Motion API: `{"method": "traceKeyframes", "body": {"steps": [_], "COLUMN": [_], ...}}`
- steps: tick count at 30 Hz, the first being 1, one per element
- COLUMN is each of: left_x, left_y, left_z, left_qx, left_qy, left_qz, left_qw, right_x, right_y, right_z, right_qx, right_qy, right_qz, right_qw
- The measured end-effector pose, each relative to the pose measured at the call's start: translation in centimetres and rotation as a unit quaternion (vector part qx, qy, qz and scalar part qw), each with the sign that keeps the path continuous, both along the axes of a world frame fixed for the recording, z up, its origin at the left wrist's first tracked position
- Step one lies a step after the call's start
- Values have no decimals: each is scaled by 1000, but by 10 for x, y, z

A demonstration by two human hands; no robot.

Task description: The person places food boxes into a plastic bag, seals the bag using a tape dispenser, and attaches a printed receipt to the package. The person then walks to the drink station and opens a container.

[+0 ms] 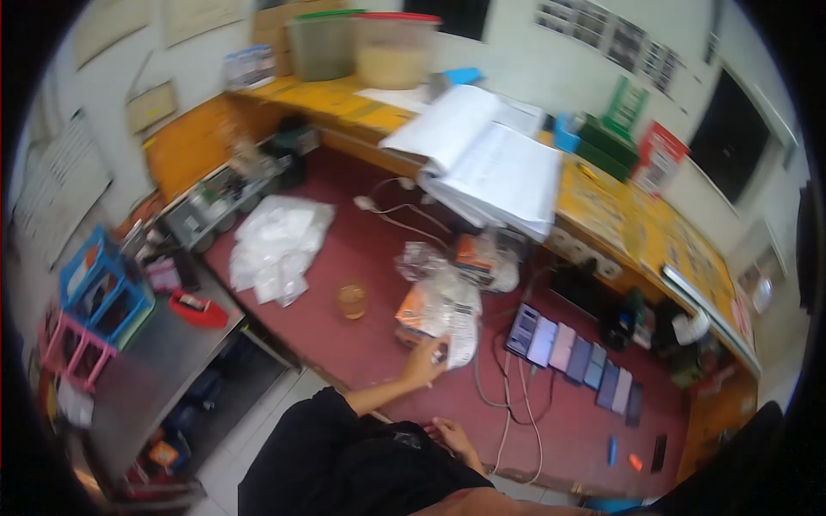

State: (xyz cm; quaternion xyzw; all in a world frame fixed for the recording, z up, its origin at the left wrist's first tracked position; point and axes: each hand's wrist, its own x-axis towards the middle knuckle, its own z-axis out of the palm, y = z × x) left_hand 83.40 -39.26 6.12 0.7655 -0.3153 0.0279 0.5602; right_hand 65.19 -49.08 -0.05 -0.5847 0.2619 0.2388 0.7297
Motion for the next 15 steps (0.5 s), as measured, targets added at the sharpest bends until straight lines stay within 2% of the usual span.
{"method": "traceKeyframes", "body": {"steps": [1,2,3,4,5,6,7,8,9,10,11,12,13,15], "left_x": [-15,-34,-48,-65,-75,-77,-79,-78,-76,-74,-77,-83,-89,-106], "left_y": [3,13,23,32,43,59,79,99,117,136,156,176,196,236], "left_z": [-16,-8,-18,-30,-36,-19,-1,11,4,-12,-26,-34,-42,-58], "left_qx": [-83,-71,-75,-13,47,41,153,264,258,301,347,347,376,419], "left_qy": [70,108,111,104,99,107,25,-50,-34,-71,-103,-77,-50,47], "left_qz": [-6,2,35,-3,-43,-17,-1,13,37,104,166,185,225,285], "left_qw": [994,992,990,995,993,993,988,963,965,945,917,916,898,861], "right_x": [8,19,30,42,57,70,80,89,95,101,108,111,115,123], "right_y": [14,30,44,56,68,78,85,92,97,112,141,168,190,231], "right_z": [22,48,61,56,43,32,22,13,9,15,26,32,29,7], "right_qx": [-1,190,374,375,462,541,542,479,404,394,305,216,211,18], "right_qy": [3,-36,-61,-44,-125,-202,-183,-111,-39,-18,-24,-30,-10,56], "right_qz": [33,-38,-113,-88,-85,-87,-69,-106,-138,-116,-69,-19,1,216], "right_qw": [999,980,918,922,874,812,817,864,903,911,950,976,977,975]}}
